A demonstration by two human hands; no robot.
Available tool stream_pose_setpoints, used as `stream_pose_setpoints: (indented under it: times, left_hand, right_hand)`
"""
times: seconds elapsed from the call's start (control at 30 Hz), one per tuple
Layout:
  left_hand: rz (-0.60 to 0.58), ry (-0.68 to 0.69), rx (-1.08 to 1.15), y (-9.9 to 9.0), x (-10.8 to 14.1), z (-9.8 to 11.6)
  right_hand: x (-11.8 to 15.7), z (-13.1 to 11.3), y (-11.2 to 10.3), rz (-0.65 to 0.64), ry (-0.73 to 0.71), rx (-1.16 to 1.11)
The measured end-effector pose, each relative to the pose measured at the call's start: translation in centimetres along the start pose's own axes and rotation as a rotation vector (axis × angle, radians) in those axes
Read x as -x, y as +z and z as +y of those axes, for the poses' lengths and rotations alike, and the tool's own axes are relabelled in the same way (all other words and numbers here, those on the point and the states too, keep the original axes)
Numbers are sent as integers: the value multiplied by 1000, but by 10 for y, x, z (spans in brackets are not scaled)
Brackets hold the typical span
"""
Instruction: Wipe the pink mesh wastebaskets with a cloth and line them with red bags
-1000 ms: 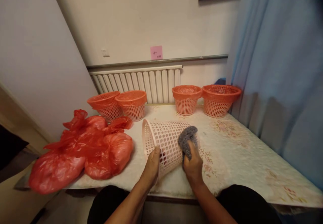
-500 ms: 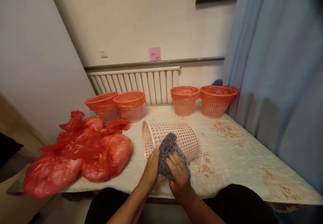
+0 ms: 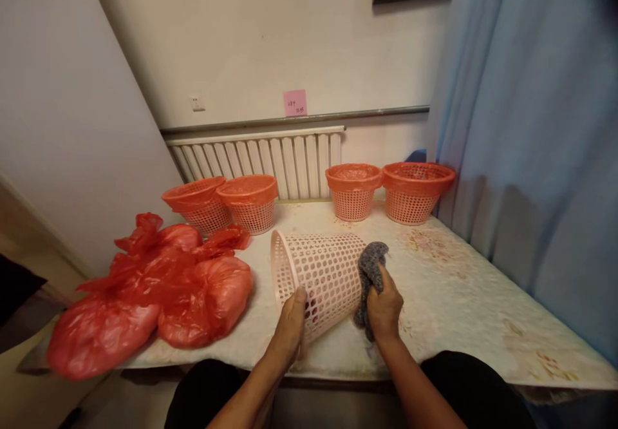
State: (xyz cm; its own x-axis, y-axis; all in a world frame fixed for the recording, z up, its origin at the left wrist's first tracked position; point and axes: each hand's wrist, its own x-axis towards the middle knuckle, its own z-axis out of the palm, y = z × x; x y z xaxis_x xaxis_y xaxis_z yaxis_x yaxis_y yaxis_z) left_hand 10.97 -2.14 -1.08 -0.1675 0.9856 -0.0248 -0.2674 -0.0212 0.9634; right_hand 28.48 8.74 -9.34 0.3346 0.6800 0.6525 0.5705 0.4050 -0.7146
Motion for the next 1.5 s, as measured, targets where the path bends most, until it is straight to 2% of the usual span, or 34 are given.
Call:
stream_pose_setpoints:
  times: [0.07, 0.17, 0.3, 0.37, 0.43, 0.53, 0.63, 0.83, 0.97, 1.03, 1.13, 1.23, 1.3, 1.37, 1.5]
  left_hand:
    - [15, -22, 15, 0, 0, 2]
    - [-1, -49, 79, 2, -2, 7]
    - [-55, -26, 139, 5, -8, 15]
    - [-26, -2, 117, 6, -11, 20]
    - [13, -6, 100, 6, -14, 26]
    - [29, -25, 92, 5, -15, 32]
    - [29, 23, 5, 3, -10, 28]
    - [64, 69, -158, -2, 5, 5]
    - [-1, 50, -109, -3, 4, 4]
    - [15, -9, -75, -3, 2, 5]
    - [94, -77, -78, -3, 1, 5]
    - [82, -84, -85, -4, 2, 4]
    - [71, -78, -83, -4, 3, 4]
    - [69, -78, -72, -4, 2, 5]
    - [26, -91, -6, -1, -2, 10]
  right_hand:
    - [1, -1, 2, 15, 43, -2]
    - [12, -15, 3, -21, -46, -41]
    - [39, -48, -2, -149, -349, -127]
    - [55, -65, -7, -206, -536, -187]
    - [68, -76, -10, -230, -660, -230]
    - [78, -83, -12, -214, -699, -241]
    - [77, -82, -12, -207, -717, -246]
    - [66, -75, -14, -220, -722, -243]
    - [49, -57, -9, -210, -676, -192]
    - [36, -41, -5, -174, -583, -147]
    - [16, -18, -2, -77, -343, -91]
    - [2, -2, -2, 27, -74, -51]
    - [0, 2, -1, 82, 18, -49]
    - [3, 1, 2, 105, 20, -69]
    - [19, -18, 4, 29, -146, -121]
